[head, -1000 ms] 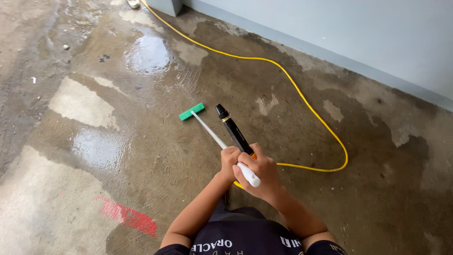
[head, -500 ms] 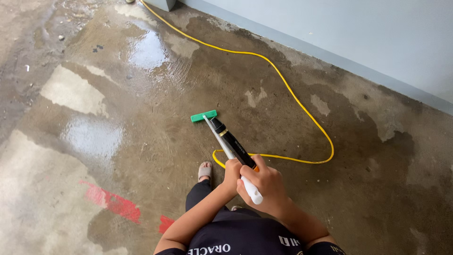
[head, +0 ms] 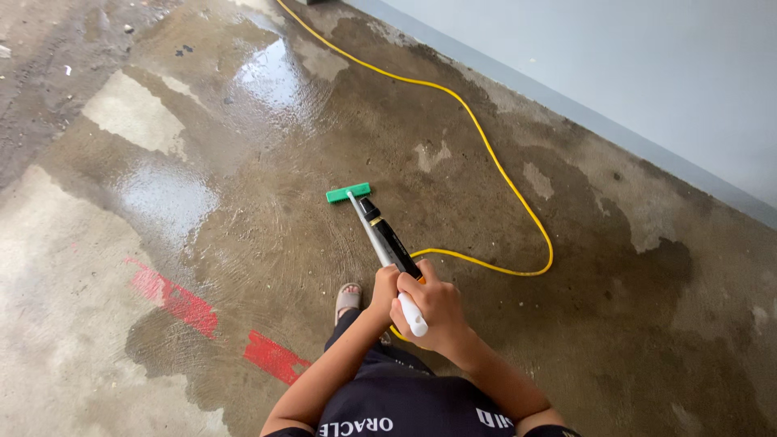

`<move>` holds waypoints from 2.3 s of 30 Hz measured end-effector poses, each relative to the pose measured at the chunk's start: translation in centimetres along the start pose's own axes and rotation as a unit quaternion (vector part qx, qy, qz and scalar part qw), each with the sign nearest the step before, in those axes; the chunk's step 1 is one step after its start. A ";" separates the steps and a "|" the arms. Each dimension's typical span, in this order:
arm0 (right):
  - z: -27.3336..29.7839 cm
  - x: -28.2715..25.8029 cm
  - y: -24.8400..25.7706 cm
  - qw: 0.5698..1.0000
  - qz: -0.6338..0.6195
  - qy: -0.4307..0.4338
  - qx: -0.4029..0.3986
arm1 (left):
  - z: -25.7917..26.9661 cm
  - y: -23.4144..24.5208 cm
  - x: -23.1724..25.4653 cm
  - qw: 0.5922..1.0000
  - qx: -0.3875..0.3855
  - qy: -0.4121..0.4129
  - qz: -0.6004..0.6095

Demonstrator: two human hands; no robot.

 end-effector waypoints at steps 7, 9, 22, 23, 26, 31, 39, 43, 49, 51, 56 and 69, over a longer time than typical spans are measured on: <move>-3.0 2.9 -0.4 0.999 -0.018 -0.041 -0.013 | -3.4 -1.1 -2.0 0.995 0.068 -0.069 -0.001; -5.1 3.8 -0.4 0.999 -0.026 -0.045 0.001 | -6.0 -1.1 -2.0 0.992 0.100 -0.072 0.000; -13.9 12.3 5.2 0.984 -0.098 -0.134 0.064 | -21.2 -6.1 -0.7 0.991 0.041 -0.122 0.026; -14.0 12.8 5.6 0.981 -0.106 -0.147 0.063 | -21.8 -6.3 -0.5 0.992 0.024 -0.122 0.029; -13.8 14.7 6.9 0.977 -0.116 -0.172 0.046 | -23.0 -7.7 0.8 0.995 -0.007 -0.092 0.036; -11.2 18.8 8.0 0.992 -0.080 -0.081 0.047 | -20.6 -10.6 3.2 0.998 0.049 -0.042 -0.028; -5.1 27.4 9.8 0.996 -0.043 -0.043 -0.059 | -8.9 -23.5 1.6 0.586 0.349 0.473 0.558; -1.4 27.5 11.5 0.995 -0.036 0.048 -0.080 | -8.1 -28.1 3.5 0.536 0.381 0.431 0.618; 4.0 28.1 11.8 0.989 -0.008 0.073 -0.125 | -3.5 -29.4 -1.6 0.475 0.395 0.369 0.695; 5.5 28.4 11.6 0.984 -0.030 0.094 -0.146 | -1.9 -30.0 -0.9 0.457 0.361 0.280 0.763; 10.2 28.0 12.2 0.946 -0.016 0.097 -0.309 | 3.5 -30.5 6.4 0.497 0.475 0.374 0.622; 27.1 33.0 13.4 0.735 -0.389 0.053 -0.552 | 22.6 -38.1 17.1 0.350 0.455 0.143 0.806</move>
Point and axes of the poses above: each hand's wrist, its own z-axis away from the middle knuckle, its own y-axis out of the back of the hand, x = y × z, the point moved 1 cm from there along -z, towards the middle knuckle, and after that the axes turned 9 degrees about -y, right-handed, at the moved point
